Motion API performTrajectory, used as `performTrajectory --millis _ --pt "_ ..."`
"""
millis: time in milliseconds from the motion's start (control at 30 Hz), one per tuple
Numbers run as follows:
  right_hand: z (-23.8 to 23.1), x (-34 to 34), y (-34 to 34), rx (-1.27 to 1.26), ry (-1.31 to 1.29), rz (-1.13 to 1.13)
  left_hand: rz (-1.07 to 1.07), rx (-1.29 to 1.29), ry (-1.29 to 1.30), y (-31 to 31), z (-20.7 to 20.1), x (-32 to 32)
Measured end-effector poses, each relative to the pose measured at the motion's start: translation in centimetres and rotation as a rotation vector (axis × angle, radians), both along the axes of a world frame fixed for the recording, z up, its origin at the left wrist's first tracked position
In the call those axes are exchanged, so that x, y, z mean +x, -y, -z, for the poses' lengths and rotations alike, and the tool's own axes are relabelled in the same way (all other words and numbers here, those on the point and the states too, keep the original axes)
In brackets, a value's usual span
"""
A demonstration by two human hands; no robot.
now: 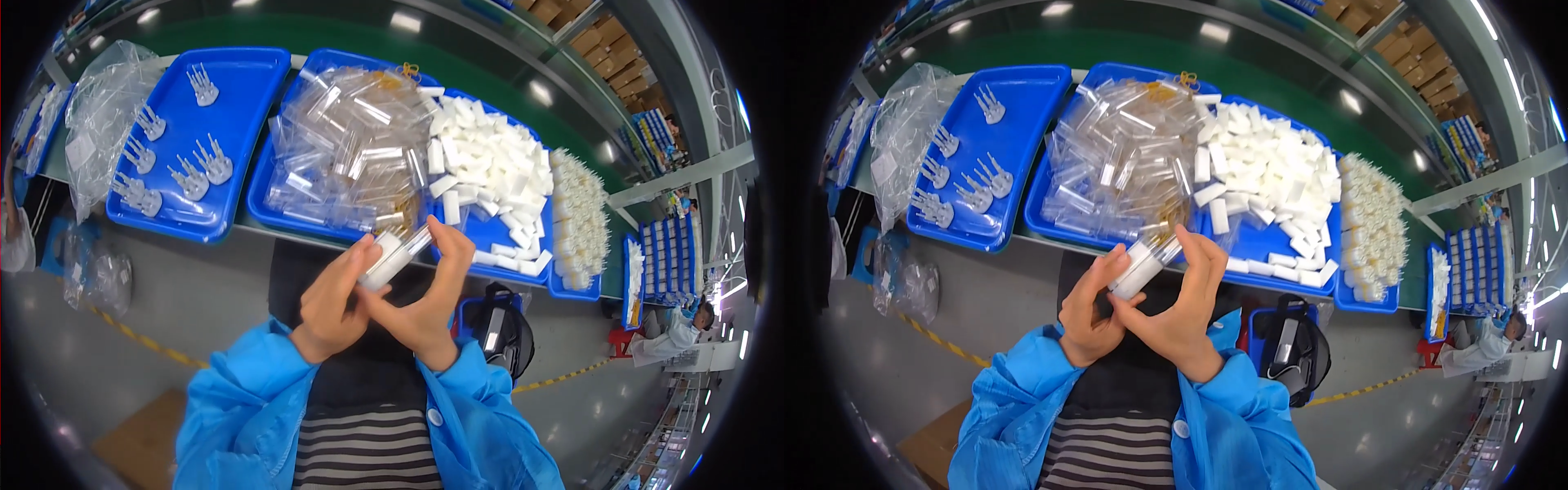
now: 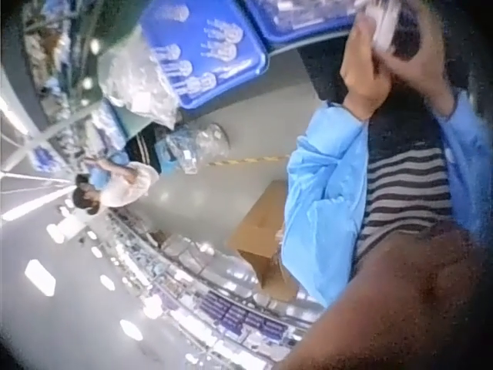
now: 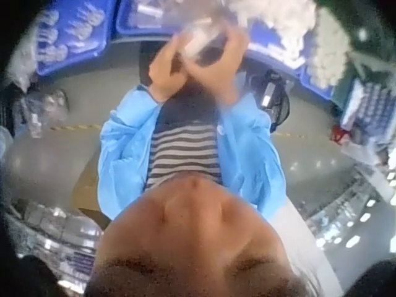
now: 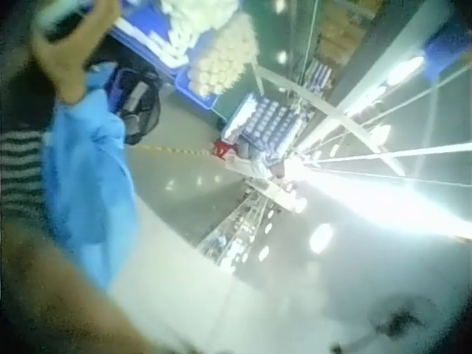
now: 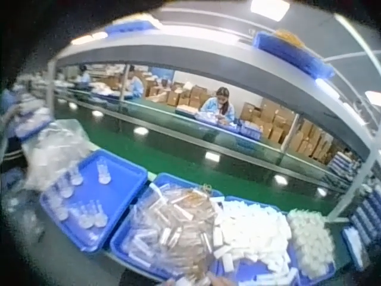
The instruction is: The person wraps a rubber band around a bundled component, sets it aside, and moves trays. Then, the person attaches white foam pieces onto the prongs of a plastic base and fits clear plastic tubes over the prongs by hand.
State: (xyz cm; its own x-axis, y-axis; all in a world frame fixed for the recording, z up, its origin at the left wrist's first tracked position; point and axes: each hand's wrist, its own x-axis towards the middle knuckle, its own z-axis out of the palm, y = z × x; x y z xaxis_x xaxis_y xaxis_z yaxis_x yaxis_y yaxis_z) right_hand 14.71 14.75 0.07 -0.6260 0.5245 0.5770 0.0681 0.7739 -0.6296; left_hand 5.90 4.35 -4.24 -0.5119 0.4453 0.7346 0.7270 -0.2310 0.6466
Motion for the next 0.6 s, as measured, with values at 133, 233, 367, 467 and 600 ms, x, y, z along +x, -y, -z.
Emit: performTrajectory --millis 133,233,367,467,600 --pt "0.5 -0.3 0.1 -0.052 -0.007 -0.018 0.025 -0.002 -0.056 0.2 0.4 0.0" --pt "0.4 -0.3 0.4 0.04 -0.009 0.044 0.017 -0.006 -0.046 0.2 0.4 0.1" --pt "1.0 0.1 0.6 0.157 -0.007 0.073 0.004 0.0 -0.051 0.2 0.1 0.0" --pt "-0.1 -0.4 0.3 0.145 0.131 0.048 -0.014 -0.024 -0.027 0.2 0.3 -0.4" --pt "-5.1 -1.0 -5.2 -0.001 0.216 -0.336 -0.143 -0.031 0.175 1.6 -0.1 -1.6"
